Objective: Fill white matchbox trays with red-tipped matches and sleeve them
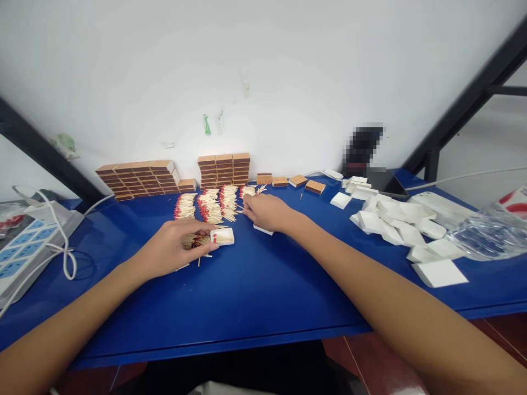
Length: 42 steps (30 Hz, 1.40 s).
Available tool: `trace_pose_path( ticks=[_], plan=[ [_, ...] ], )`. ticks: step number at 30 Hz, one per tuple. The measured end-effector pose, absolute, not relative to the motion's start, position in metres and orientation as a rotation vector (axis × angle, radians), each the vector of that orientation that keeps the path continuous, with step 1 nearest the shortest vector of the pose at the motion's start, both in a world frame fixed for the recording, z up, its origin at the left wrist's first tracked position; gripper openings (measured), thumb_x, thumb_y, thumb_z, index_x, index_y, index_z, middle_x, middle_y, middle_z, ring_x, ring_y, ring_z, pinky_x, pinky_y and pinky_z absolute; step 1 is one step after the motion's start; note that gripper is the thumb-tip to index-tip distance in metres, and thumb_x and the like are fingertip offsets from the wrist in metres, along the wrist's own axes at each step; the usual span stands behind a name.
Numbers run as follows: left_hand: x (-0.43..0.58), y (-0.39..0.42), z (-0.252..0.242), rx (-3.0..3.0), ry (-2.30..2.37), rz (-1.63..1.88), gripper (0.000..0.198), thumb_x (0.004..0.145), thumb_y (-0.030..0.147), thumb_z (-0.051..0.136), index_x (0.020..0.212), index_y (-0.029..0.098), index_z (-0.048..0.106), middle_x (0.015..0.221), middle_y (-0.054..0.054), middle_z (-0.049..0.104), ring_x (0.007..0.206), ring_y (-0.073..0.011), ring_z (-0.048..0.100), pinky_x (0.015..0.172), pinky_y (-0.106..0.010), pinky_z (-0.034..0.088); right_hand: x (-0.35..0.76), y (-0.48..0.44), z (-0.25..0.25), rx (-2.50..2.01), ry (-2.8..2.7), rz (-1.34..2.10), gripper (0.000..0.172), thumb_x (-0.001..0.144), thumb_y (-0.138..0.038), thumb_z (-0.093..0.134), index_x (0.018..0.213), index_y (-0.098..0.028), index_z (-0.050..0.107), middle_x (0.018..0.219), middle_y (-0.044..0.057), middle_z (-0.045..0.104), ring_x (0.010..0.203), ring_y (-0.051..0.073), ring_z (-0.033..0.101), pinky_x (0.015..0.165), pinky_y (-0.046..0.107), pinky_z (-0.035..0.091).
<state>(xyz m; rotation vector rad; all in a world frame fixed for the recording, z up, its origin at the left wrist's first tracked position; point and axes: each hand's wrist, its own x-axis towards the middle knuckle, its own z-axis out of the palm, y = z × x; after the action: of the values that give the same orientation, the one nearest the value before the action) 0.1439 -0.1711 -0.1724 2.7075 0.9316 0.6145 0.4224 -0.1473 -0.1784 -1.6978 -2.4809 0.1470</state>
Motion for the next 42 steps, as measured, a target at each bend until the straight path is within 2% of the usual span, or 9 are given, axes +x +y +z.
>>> trace_pose_path(
  ticks=[42],
  plan=[
    [0.1436, -0.1714, -0.1722, 2.734, 0.921, 0.602, 0.035, 0.095, 0.047, 0.070, 0.120, 0.022, 0.074, 0.101, -0.005, 0.078, 0.091, -0.0225, 0.072, 0.078, -0.032, 0.052, 0.4196, -0.1506, -0.1749, -1.747, -2.486, 0.139, 0.015, 0.106, -0.030, 0.048, 0.103, -0.020, 0.059, 0.103, 0.010, 0.075, 0.088, 0.022, 0.066, 0.065, 0.029, 0.031]
  ],
)
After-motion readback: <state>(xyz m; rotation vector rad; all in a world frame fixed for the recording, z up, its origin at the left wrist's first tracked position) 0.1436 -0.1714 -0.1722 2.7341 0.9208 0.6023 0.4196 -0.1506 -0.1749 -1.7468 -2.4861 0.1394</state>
